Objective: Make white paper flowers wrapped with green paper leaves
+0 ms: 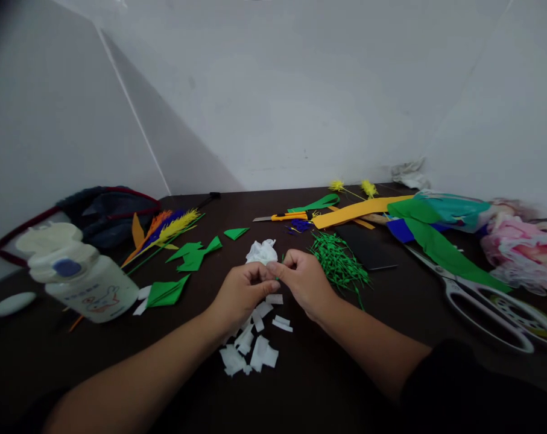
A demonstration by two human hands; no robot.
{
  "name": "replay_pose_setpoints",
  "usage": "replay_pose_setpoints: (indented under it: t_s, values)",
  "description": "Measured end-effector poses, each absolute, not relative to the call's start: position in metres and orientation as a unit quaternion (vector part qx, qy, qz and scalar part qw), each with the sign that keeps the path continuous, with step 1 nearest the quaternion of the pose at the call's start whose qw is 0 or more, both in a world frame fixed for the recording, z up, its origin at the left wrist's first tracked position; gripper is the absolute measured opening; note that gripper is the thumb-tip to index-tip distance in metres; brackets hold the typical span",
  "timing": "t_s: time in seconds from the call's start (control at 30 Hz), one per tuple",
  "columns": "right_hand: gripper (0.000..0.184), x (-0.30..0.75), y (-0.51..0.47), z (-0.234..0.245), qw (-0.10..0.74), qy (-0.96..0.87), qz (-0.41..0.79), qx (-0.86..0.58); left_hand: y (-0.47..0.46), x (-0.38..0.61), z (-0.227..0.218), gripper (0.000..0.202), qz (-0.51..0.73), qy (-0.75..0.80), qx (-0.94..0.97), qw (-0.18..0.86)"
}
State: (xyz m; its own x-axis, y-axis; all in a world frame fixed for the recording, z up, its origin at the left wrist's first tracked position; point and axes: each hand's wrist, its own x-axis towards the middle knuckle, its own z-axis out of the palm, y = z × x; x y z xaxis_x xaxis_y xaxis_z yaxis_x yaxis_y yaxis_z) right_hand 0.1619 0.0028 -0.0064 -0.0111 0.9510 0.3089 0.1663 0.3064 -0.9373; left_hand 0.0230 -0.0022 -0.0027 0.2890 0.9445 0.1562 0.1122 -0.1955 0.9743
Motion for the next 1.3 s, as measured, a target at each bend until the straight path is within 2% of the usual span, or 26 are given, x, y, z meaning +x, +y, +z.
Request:
replay_pose_setpoints:
  t_s: [0.17,0.27,0.6,0.7,0.93,1.03,1.13,1.3]
  values:
    - [0.013,0.1620,0.0017,-0.0043,0.528,-0.580,0.487,-0.384,-0.0023,0.0218,0.0001,0.016,0.434,0.404,0.589,0.548]
    - [0.010,0.1648,0.0028,-0.0039,0.519,-0.586,0.492,-0.382,-0.0023,0.0207,0.0010,0.014,0.430,0.406,0.579,0.562]
    - [0.033,0.1639,0.0039,-0.0036,0.510,-0.627,0.351,-0.474,-0.0070,0.0205,0.0054,0.012,0.387,0.419,0.644,0.510]
    - [0.038,0.1628,0.0033,-0.0042,0.507,-0.631,0.317,-0.495,-0.0074,0.0196,0.0050,0.012,0.378,0.444,0.688,0.433]
    - [0.040,0.1577,-0.0003,-0.0032,0.513,-0.609,0.271,-0.541,-0.0105,0.0215,0.0020,0.012,0.339,0.469,0.805,0.135]
    - [0.041,0.1586,0.0002,-0.0032,0.508,-0.610,0.262,-0.549,-0.0121,0.0212,0.0010,0.010,0.322,0.451,0.829,0.072]
    - [0.040,0.1619,0.0032,-0.0043,0.515,-0.603,0.269,-0.546,-0.0104,0.0187,0.0001,0.016,0.313,0.457,0.822,0.131]
    - [0.036,0.1624,0.0032,-0.0041,0.531,-0.606,0.310,-0.505,-0.0027,0.0175,-0.0015,0.032,0.378,0.419,0.712,0.417]
